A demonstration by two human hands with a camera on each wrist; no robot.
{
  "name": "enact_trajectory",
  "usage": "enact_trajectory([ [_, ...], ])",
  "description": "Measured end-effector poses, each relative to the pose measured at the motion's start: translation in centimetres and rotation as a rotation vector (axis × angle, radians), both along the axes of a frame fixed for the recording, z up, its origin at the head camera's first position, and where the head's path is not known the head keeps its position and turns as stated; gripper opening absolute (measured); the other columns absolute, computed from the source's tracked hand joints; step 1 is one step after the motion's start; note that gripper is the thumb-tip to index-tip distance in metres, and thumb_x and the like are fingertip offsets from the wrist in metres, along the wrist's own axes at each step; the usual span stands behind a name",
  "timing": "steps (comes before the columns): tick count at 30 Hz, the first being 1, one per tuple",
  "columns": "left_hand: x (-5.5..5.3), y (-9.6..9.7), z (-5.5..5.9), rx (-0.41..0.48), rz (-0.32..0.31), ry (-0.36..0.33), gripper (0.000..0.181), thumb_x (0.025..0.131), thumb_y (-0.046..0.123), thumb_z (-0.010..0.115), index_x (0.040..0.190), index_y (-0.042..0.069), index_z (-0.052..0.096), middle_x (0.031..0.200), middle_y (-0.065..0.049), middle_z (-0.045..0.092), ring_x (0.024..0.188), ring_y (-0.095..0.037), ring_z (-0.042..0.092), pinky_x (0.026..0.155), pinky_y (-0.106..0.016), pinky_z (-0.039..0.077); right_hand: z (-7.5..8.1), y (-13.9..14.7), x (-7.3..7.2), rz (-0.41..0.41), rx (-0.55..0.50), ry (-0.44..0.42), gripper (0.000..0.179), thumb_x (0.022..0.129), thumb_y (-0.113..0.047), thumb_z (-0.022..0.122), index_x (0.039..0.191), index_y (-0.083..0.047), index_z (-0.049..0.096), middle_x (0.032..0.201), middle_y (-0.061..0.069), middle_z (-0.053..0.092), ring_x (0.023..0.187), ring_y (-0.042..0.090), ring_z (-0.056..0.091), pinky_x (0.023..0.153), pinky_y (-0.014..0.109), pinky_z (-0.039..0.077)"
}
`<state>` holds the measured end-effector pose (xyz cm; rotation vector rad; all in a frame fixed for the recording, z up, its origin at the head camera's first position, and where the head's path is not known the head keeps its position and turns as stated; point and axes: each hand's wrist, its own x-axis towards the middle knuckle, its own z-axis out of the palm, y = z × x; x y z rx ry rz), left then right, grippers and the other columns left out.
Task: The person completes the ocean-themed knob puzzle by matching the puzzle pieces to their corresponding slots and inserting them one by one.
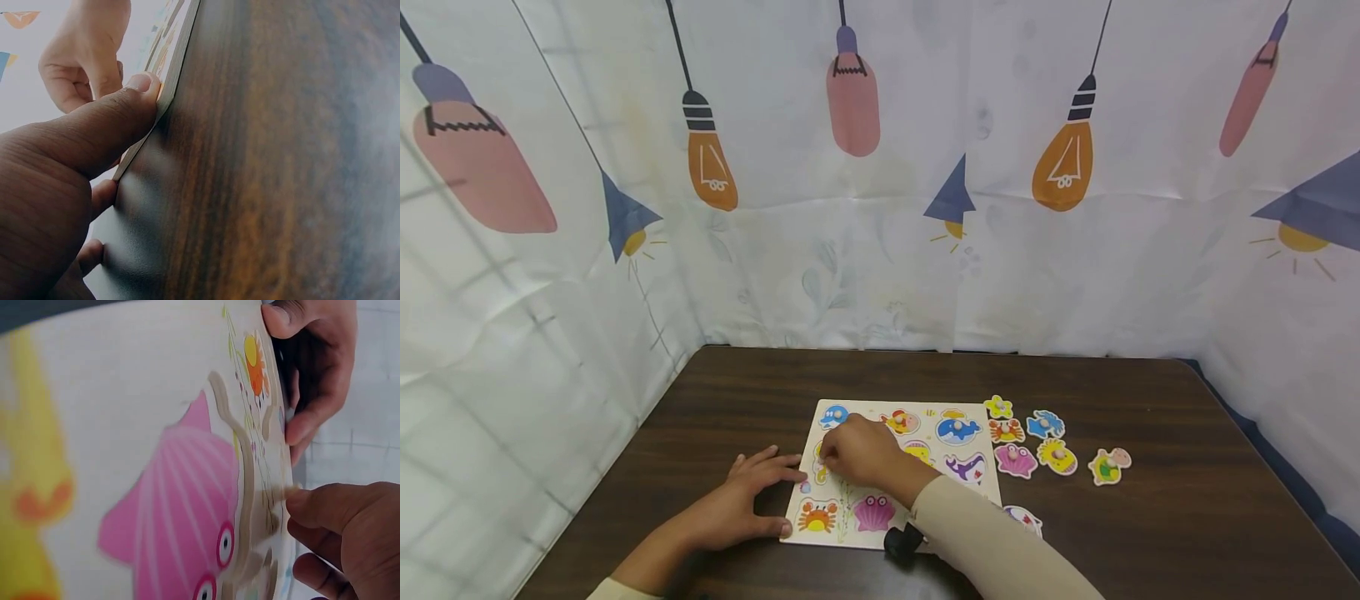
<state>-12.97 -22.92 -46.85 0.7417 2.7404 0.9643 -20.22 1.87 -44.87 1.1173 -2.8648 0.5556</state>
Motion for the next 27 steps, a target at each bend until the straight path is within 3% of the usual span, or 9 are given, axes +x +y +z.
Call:
enact_trajectory([
  [18,-0.1,-0.1,0.1,-0.02,0.018,-0.005,0.06,0.08,0.049,0.085,0.134,0.033,0.064,0.153,-0.001,0.05,0.149,-0.045,0.023,0.11,-0.077,0.0,0.6,6.4,1.0,-0.095,0.005,-0.111,0.01,0.089,-0.03,0.081,0.099,-0.026,0.082,0.093,-0.019,0.068,0.093,0.007,0.055,0.071,0.03,0.051],
  [27,-0.1,0.0,0.2,-0.021,0.016,-0.012,0.061,0.08,0.05,0.085,0.134,0.033,0.064,0.153,0.0,0.05,0.15,-0.045,0.023,0.11,-0.077,0.0,1.0,9.6,2.0,-0.112,-0.01,-0.104,0.011,0.089,-0.026,0.081,0.1,-0.024,0.082,0.095,-0.018,0.068,0.093,0.006,0.058,0.073,0.032,0.052],
])
